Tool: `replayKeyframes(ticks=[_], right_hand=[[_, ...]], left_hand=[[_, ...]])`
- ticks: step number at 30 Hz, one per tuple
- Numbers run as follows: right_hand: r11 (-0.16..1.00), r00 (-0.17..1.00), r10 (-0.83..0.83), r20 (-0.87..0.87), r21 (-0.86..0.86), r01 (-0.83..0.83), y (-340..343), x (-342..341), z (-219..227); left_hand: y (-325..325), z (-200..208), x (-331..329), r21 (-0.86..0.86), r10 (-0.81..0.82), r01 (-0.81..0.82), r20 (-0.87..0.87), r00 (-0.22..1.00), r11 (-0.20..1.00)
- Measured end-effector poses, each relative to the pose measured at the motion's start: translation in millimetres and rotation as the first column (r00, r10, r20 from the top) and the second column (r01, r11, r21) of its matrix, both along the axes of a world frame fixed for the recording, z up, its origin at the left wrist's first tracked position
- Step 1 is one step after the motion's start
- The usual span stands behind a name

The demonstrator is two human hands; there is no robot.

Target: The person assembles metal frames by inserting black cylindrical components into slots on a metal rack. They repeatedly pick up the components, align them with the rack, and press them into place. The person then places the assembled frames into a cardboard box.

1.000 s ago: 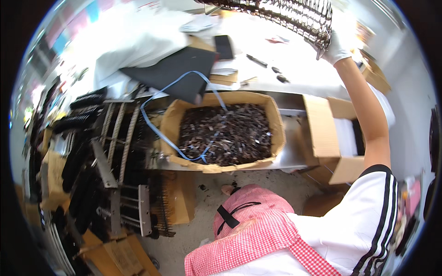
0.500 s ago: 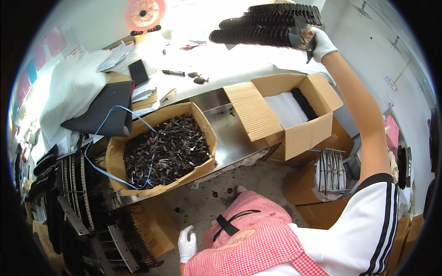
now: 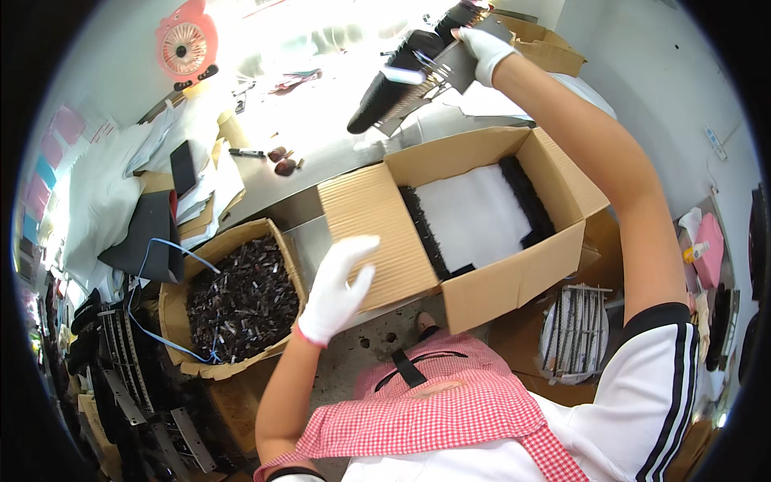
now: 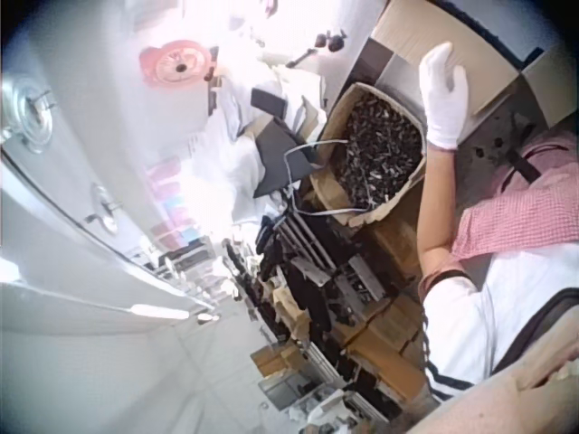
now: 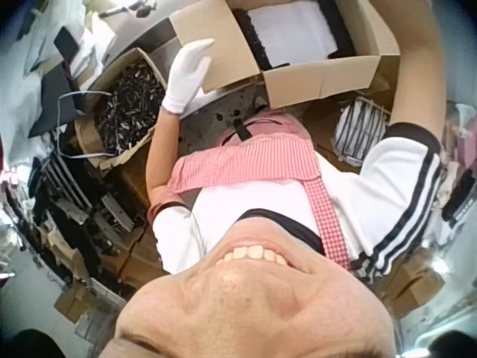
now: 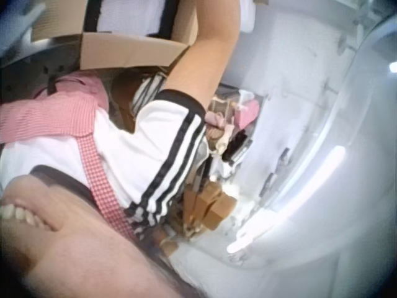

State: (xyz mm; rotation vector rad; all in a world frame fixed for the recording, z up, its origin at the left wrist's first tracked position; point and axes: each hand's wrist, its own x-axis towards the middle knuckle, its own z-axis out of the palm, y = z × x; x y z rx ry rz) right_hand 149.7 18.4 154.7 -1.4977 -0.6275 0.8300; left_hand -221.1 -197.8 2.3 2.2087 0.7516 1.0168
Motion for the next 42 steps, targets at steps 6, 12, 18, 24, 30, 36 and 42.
replayKeyframes(ticks=[6, 12, 18, 24, 30, 36, 42], right_hand=[[0.713, 0.656, 0.659, -0.367, 0.583, -0.390, 118, 17, -28], [0.790, 0.856, 0.508, -0.091, 0.445, -0.421, 127, 3, -13], [0.897, 0.795, 0.425, -0.433, 0.321, -0.305, 82, -20, 21], [0.882, 0.776, 0.464, -0.426, 0.306, -0.359, 63, -13, 21], [0.914, 0.798, 0.388, -0.461, 0.307, -0.266, 50, -25, 25], [0.824, 0.652, 0.566, -0.505, 0.310, -0.474, 51, -15, 26], [0.918, 0.840, 0.352, 0.412, 0.024, -0.396, 28, 57, 29]], left_hand=[[118, 52, 139, 0.007, 0.163, -0.169, 0.233, 0.959, 0.986], [198, 105, 183, -0.247, 0.276, -0.216, 0.237, 0.931, 0.945], [245, 143, 211, -0.447, 0.090, 0.249, 0.611, 0.786, 0.860], [242, 136, 219, -0.127, 0.437, -0.419, 0.326, 0.839, 0.899], [255, 110, 213, -0.321, 0.285, -0.135, 0.483, 0.828, 0.937], [296, 144, 214, -0.661, 0.421, 0.242, 0.675, 0.606, 0.711], [302, 153, 197, -0.645, 0.403, 0.329, 0.719, 0.566, 0.690]])
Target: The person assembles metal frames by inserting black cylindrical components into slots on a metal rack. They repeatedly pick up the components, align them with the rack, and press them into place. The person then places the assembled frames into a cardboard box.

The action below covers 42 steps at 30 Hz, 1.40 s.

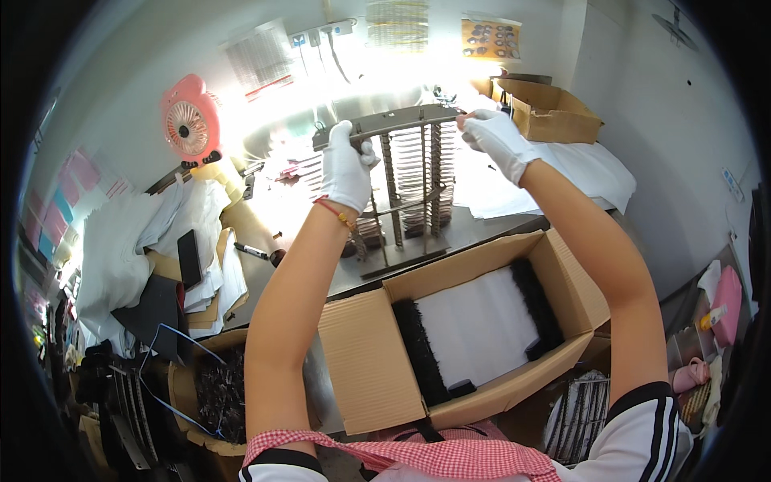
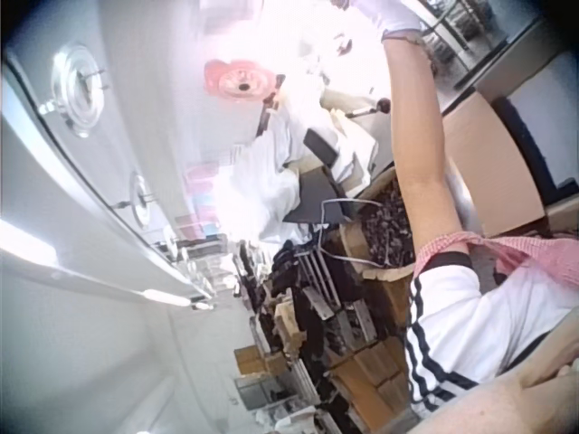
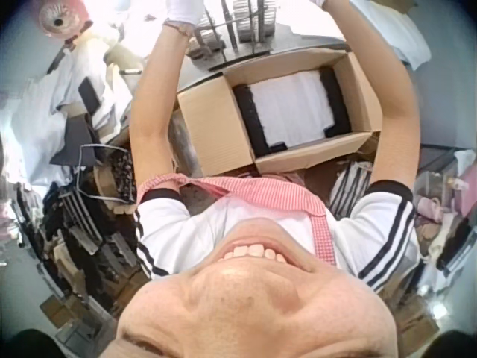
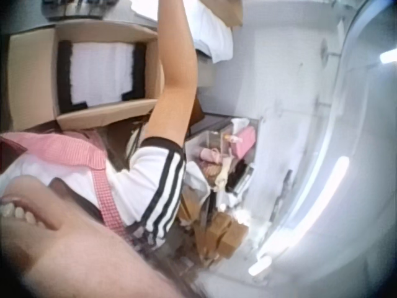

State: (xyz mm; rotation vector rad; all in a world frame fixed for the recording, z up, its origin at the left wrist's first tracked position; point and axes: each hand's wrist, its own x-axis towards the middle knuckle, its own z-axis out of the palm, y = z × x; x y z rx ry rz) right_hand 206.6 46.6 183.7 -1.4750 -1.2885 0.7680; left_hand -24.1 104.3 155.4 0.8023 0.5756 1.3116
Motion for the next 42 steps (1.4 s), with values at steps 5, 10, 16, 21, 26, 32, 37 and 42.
replayKeyframes(ticks=[5, 10, 16, 21, 26, 32, 37, 42], right_hand=[[0.995, 0.996, 0.091, -0.021, -0.032, -0.092, 15, 17, 4], [0.992, 0.992, 0.039, -0.117, -0.117, -0.053, 37, -16, 0], [0.979, 0.992, 0.119, 0.040, 0.159, -0.123, 15, -15, 12], [0.965, 0.988, 0.033, 0.153, 0.253, -0.071, -9, -18, -59], [0.997, 0.984, 0.067, 0.167, -0.049, -0.060, -12, -3, -162], [0.971, 0.770, 0.212, 0.601, -0.221, -0.095, 8, 27, -225], [0.881, 0.815, 0.357, 0.457, -0.453, -0.132, 7, 73, -205], [0.989, 0.960, 0.099, 0.263, 0.085, -0.125, 41, 63, -222]], left_hand=[[1, 0, 0, 0.142, 0.021, -0.020, -0.004, 1.000, 0.990], [4, -3, -4, -0.006, -0.052, 0.052, -0.039, 0.998, 0.999], [-1, -29, -27, 0.447, 0.045, -0.016, -0.056, 0.997, 0.894], [-22, -98, -39, 0.281, 0.247, -0.166, -0.284, 0.927, 0.945], [-61, -145, -41, -0.473, -0.288, 0.170, -0.190, 0.939, 0.864], [-89, -172, -4, 0.624, 0.428, 0.390, -0.765, 0.482, 0.677], [-64, -196, 33, 0.674, 0.696, 0.360, -0.713, 0.085, 0.645], [-55, -206, 56, 0.707, 0.780, 0.347, -0.609, -0.145, 0.617]])
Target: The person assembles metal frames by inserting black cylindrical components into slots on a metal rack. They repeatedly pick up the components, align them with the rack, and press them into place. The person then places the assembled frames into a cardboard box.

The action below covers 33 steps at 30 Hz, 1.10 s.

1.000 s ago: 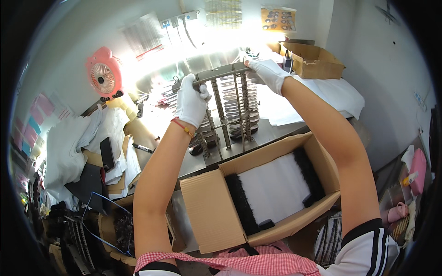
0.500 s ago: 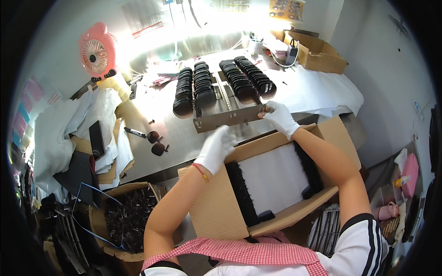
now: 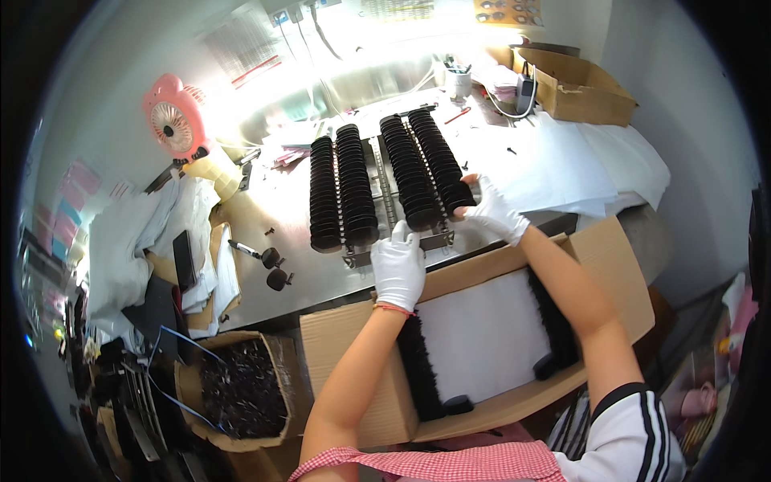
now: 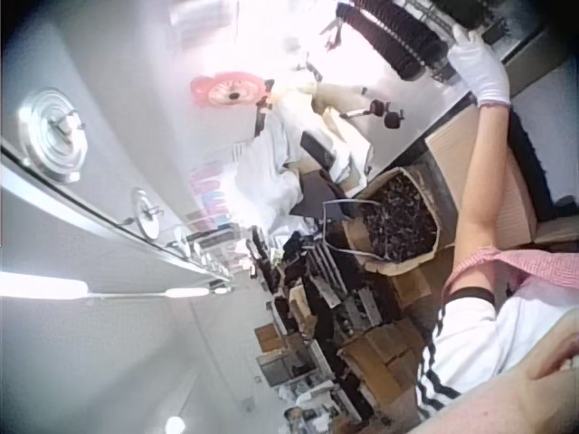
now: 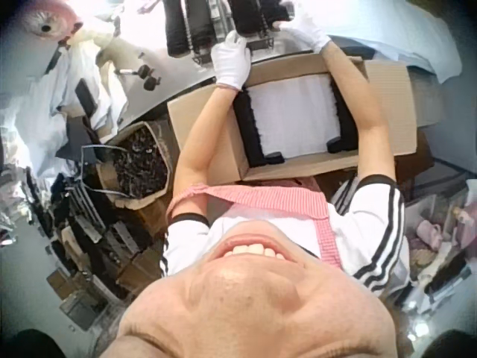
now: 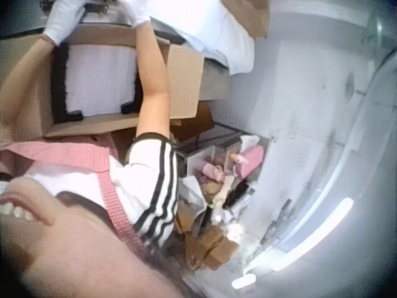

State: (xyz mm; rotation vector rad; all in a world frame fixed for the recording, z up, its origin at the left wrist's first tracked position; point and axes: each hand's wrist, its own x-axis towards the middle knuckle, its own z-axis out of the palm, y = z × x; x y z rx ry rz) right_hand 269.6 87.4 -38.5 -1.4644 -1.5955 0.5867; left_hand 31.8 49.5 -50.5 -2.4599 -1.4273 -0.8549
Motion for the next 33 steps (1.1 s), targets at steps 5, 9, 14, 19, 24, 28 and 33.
replayKeyframes(ticks=[5, 9, 14, 19, 24, 28, 33], right_hand=[[0.926, 0.913, 0.370, -0.173, -0.010, -0.378, 10, 6, 0], [0.909, 0.893, 0.365, -0.262, -0.109, -0.403, -8, 1, 4], [0.962, 0.991, 0.129, -0.045, 0.248, -0.114, -22, -26, -20], [0.774, 0.935, -0.060, 0.350, 0.608, -0.178, -23, -40, -32], [0.668, 0.856, -0.236, 0.459, 0.717, -0.201, -1, -15, -1], [0.783, 0.974, 0.221, 0.051, 0.585, -0.209, -36, -25, 21], [0.746, 0.764, 0.492, 0.417, 0.250, -0.617, -87, -22, 33]], left_hand=[[-3, -10, 18, -0.001, 0.129, -0.129, -0.056, 0.990, 0.992], [-7, -16, 22, 0.013, 0.131, -0.131, 0.003, 0.991, 0.991], [-7, -16, 21, 0.031, 0.118, -0.118, 0.002, 0.993, 0.993], [-11, -14, 18, -0.020, 0.116, -0.117, -0.024, 0.993, 0.993], [-41, -6, 46, -0.016, 0.303, -0.314, 0.319, 0.898, 0.949], [-62, 10, 87, -0.267, 0.341, 0.332, 0.921, -0.190, 0.905], [-64, 41, 75, -0.121, 0.694, 0.760, 0.515, -0.502, 0.639]])
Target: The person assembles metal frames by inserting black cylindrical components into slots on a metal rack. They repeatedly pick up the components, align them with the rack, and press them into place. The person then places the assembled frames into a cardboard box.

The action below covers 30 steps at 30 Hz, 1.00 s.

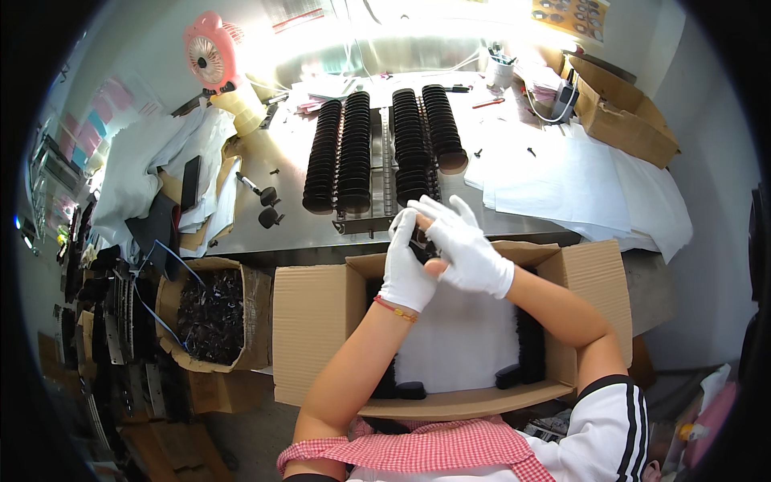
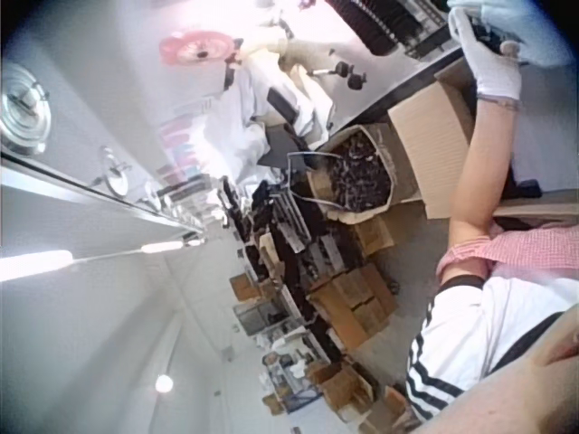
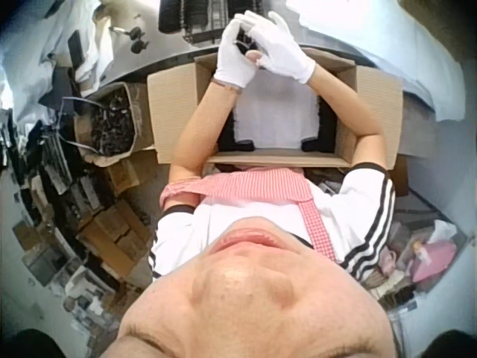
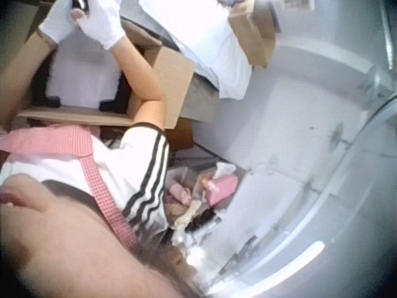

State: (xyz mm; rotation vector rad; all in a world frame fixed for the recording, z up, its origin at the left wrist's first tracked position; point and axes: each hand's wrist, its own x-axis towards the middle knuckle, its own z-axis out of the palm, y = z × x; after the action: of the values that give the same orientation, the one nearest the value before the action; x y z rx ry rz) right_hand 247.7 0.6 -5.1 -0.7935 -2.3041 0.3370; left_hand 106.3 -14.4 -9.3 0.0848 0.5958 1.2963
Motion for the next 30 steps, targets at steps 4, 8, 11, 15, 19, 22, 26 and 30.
replayKeyframes(ticks=[4, 8, 11, 15, 19, 22, 26, 30], right_hand=[[0.923, 0.895, -0.348, -0.279, -0.268, 0.276, 71, 32, -8], [0.821, 0.809, -0.557, -0.188, -0.271, 0.503, 141, 40, -25], [0.792, 0.871, -0.407, -0.276, -0.581, 0.187, 164, 45, -24], [0.834, 0.970, -0.089, -0.224, -0.549, -0.050, 176, 39, -21], [0.957, 0.974, -0.180, -0.134, -0.251, 0.142, 167, 27, -38], [0.903, 0.937, -0.340, -0.081, -0.306, 0.301, 154, 16, -52], [0.793, 0.944, -0.327, -0.048, 0.530, 0.302, 151, -5, -56], [0.866, 0.922, -0.385, -0.038, 0.329, 0.376, 140, -2, -40]], left_hand=[[6, -2, -12, -0.038, -0.106, 0.101, -0.160, 0.981, 0.994], [36, -27, -4, 0.301, 0.229, 0.152, -0.901, 0.369, 0.941], [52, -39, -5, 0.152, 0.101, 0.203, -0.965, 0.241, 0.967], [59, -35, -15, 0.054, -0.060, 0.241, -0.895, 0.443, 0.969], [59, -26, -21, 0.021, -0.121, 0.317, -0.898, 0.422, 0.948], [60, -26, -23, 0.030, -0.128, 0.333, -0.887, 0.444, 0.942], [60, -28, -23, 0.024, -0.125, 0.356, -0.913, 0.389, 0.934], [48, -20, -18, 0.098, -0.076, 0.246, -0.788, 0.611, 0.964]])
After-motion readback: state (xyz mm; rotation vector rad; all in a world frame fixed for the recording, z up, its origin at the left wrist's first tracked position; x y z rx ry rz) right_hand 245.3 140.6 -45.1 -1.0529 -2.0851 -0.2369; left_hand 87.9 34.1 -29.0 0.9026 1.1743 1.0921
